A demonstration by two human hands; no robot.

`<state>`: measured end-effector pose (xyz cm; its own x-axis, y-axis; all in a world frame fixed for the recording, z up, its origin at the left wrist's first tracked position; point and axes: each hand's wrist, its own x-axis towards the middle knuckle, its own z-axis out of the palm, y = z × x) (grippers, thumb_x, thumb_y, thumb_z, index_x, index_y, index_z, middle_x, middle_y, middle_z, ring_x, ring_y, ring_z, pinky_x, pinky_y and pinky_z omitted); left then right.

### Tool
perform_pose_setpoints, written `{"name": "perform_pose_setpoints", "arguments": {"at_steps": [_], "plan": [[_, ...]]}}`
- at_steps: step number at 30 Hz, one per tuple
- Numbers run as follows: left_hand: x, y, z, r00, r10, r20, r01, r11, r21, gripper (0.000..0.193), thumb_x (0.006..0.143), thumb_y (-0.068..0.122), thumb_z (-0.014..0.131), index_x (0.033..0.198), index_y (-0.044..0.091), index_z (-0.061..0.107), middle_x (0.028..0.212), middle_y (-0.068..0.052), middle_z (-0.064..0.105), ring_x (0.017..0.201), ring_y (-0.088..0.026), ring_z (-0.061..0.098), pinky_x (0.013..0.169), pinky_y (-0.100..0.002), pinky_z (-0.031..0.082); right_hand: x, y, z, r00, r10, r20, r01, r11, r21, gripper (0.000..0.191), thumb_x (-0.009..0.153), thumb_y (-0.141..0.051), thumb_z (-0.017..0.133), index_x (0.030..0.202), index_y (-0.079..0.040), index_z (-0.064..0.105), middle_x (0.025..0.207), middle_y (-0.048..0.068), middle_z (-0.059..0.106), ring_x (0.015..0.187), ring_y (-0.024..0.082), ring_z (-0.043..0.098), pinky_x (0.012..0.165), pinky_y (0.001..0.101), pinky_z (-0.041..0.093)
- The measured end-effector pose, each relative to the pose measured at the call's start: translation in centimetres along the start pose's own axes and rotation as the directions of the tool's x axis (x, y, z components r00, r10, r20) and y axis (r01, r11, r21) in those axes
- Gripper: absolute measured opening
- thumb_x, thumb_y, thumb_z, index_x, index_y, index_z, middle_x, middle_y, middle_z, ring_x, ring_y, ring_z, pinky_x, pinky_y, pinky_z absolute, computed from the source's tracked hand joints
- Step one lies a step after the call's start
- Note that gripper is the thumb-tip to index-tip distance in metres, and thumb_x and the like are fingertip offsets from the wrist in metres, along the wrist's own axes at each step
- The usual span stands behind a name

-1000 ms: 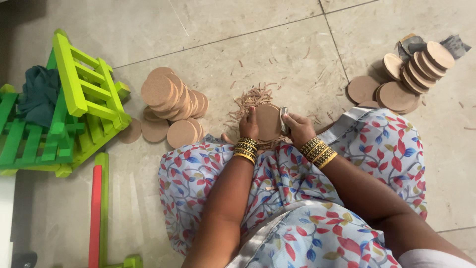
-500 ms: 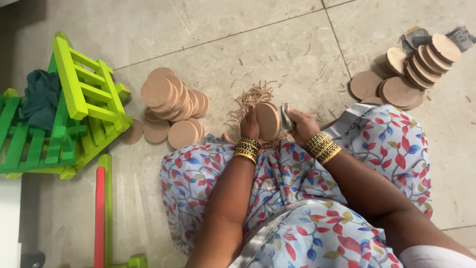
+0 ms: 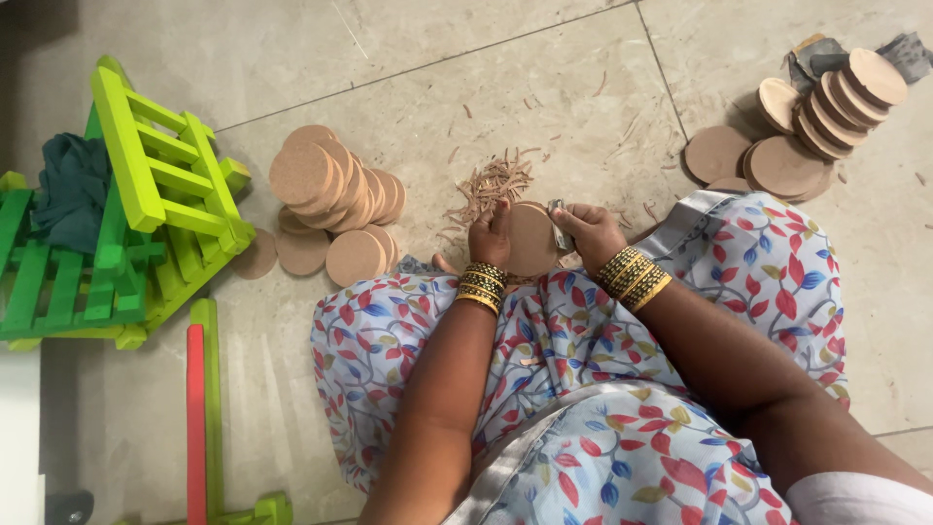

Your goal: The person sits on the floor and sands the edges of round wooden discs using a sanding block. They handle the discs one at a time, rotating them while sanding, and place finished pieces into a growing stack nearby.

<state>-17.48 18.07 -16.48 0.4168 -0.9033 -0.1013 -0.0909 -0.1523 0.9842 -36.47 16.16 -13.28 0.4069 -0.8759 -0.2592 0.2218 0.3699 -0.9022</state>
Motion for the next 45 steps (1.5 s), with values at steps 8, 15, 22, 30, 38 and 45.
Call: {"name": "perform_pose_setpoints", "arguments": {"at_steps": [8,15,22,30,38,45], "plan": [[-0.4,0.5,-0.1,0.997,0.072,-0.002,-0.072,0.996,-0.056,0.062,0.098,0.06,0.061,0.066,0.007,0.056,0.059,0.005,0.045,0.061,-0.008,0.038,0.056,-0.033,0.036,-0.3,-0.6,-0.3,0.987,0.138,-0.085,-0.131,0.987,0.089,0.033,0.109,-0.03,0.057,0.103,-0.001,0.073,0.077,0.004,0.064,0.061,0.01,0.057,0.057,0.0267,0.052],[-0.3,0.2,-0.2,0.988,0.154,-0.005,-0.152,0.98,0.128,0.065,0.099,0.06,0.059,0.064,0.006,0.051,0.057,0.0,0.041,0.058,-0.01,0.037,0.055,-0.034,0.036,-0.8,-1.2,-0.3,0.996,-0.083,0.021,0.085,0.985,-0.153,0.035,0.108,-0.028,0.057,0.117,0.001,0.074,0.097,0.004,0.074,0.084,0.007,0.064,0.077,0.0254,0.054],[-0.2,0.0,-0.3,0.991,0.134,-0.024,-0.127,0.975,0.18,0.061,0.096,0.059,0.062,0.068,0.005,0.059,0.056,-0.003,0.049,0.057,-0.013,0.043,0.054,-0.034,0.041,0.3,-0.8,-1.2,0.998,-0.055,-0.034,0.053,0.996,-0.071,0.035,0.108,-0.029,0.058,0.106,0.003,0.072,0.086,0.004,0.073,0.07,0.008,0.062,0.066,0.0244,0.054],[-0.9,0.1,-0.1,0.975,0.213,0.057,-0.221,0.952,0.213,0.055,0.096,0.056,0.065,0.077,0.005,0.068,0.059,-0.003,0.055,0.057,-0.013,0.049,0.057,-0.032,0.045,0.2,1.1,-0.8,0.997,-0.008,0.07,0.018,0.99,-0.141,0.035,0.11,-0.027,0.062,0.099,0.004,0.074,0.073,-0.001,0.065,0.062,0.007,0.055,0.055,0.0243,0.048],[-0.6,-0.8,0.1,0.975,0.221,0.007,-0.219,0.964,0.15,0.059,0.103,0.053,0.06,0.072,0.003,0.061,0.059,-0.007,0.052,0.058,-0.016,0.046,0.057,-0.036,0.043,0.3,0.0,-0.2,0.958,0.272,-0.09,-0.263,0.959,0.101,0.032,0.103,-0.029,0.059,0.105,-0.001,0.073,0.075,0.005,0.07,0.057,0.012,0.059,0.05,0.0274,0.049],[-1.2,-0.6,-0.2,0.912,0.407,0.046,-0.38,0.801,0.463,0.056,0.106,0.052,0.046,0.085,0.005,0.069,0.072,-0.021,0.063,0.066,-0.041,0.062,0.062,-0.048,0.049,-0.5,-0.2,-0.5,0.998,0.054,-0.02,-0.058,0.926,-0.374,0.029,0.101,-0.03,0.062,0.106,-0.006,0.077,0.071,-0.001,0.065,0.059,0.008,0.053,0.053,0.0246,0.048]]}}
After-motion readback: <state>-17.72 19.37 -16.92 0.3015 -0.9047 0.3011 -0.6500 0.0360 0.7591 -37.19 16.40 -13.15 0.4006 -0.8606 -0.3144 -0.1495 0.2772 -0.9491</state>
